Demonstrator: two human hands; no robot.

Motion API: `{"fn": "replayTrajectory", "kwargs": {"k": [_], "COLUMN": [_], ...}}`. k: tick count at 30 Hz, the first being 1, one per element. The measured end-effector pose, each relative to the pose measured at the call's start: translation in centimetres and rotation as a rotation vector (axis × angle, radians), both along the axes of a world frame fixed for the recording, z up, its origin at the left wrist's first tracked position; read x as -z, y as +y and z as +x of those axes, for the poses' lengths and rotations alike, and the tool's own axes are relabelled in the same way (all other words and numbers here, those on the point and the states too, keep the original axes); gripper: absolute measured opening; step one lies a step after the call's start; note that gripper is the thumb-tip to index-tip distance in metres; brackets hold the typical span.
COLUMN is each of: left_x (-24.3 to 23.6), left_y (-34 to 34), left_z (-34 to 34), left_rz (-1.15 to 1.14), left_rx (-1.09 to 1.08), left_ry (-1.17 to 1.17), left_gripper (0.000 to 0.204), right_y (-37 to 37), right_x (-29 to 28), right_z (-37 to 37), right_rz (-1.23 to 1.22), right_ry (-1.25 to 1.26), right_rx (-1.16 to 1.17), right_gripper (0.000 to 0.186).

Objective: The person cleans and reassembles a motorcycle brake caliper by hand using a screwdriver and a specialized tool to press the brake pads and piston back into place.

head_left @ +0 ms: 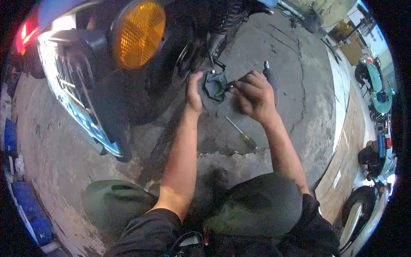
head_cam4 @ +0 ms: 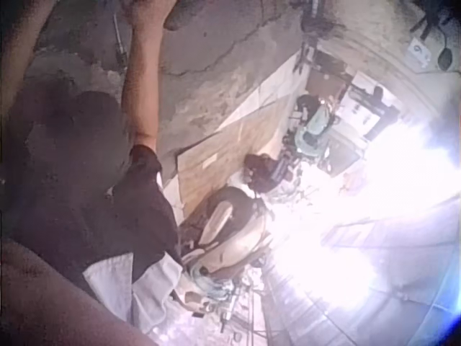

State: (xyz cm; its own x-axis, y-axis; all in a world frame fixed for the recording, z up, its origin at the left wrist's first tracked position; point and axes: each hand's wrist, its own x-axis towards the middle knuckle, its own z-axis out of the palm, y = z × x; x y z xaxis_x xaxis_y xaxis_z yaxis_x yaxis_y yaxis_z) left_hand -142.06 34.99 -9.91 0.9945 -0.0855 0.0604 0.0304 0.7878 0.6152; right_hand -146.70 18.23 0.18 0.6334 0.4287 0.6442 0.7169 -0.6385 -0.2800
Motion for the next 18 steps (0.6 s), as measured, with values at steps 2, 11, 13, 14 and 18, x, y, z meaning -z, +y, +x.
{"fn": "replayTrajectory", "kwargs": {"k": [2, 11, 13, 14, 18], "left_x": [1.2, 0.7, 0.8, 0.9, 0.8], "left_y": [1.0, 1.2, 1.3, 1.3, 1.5], "left_z": [0.8, 0.3, 0.6, 0.7, 0.5], "left_rz": [0.078, 0.128, 0.130, 0.129, 0.181], "left_rx": [-0.012, 0.068, 0.058, 0.050, 0.007], "left_ry": [-0.044, -0.089, -0.091, -0.089, -0.171], "left_gripper": [0.037, 0.035, 0.035, 0.034, 0.035], "right_y": [0.9, 1.0, 1.1, 1.3, 1.2], "right_x": [0.7, 1.0, 1.0, 0.8, 1.6], "right_z": [0.0, -1.0, -1.5, -1.8, -3.9], "right_rz": [0.134, -0.078, -0.127, -0.119, 0.169], "right_ry": [0.007, -0.032, 0.014, -0.050, 0.244], "right_rx": [-0.028, 0.074, 0.094, 0.152, 0.454], "right_gripper": [0.020, 0.026, 0.026, 0.023, 0.018]}}
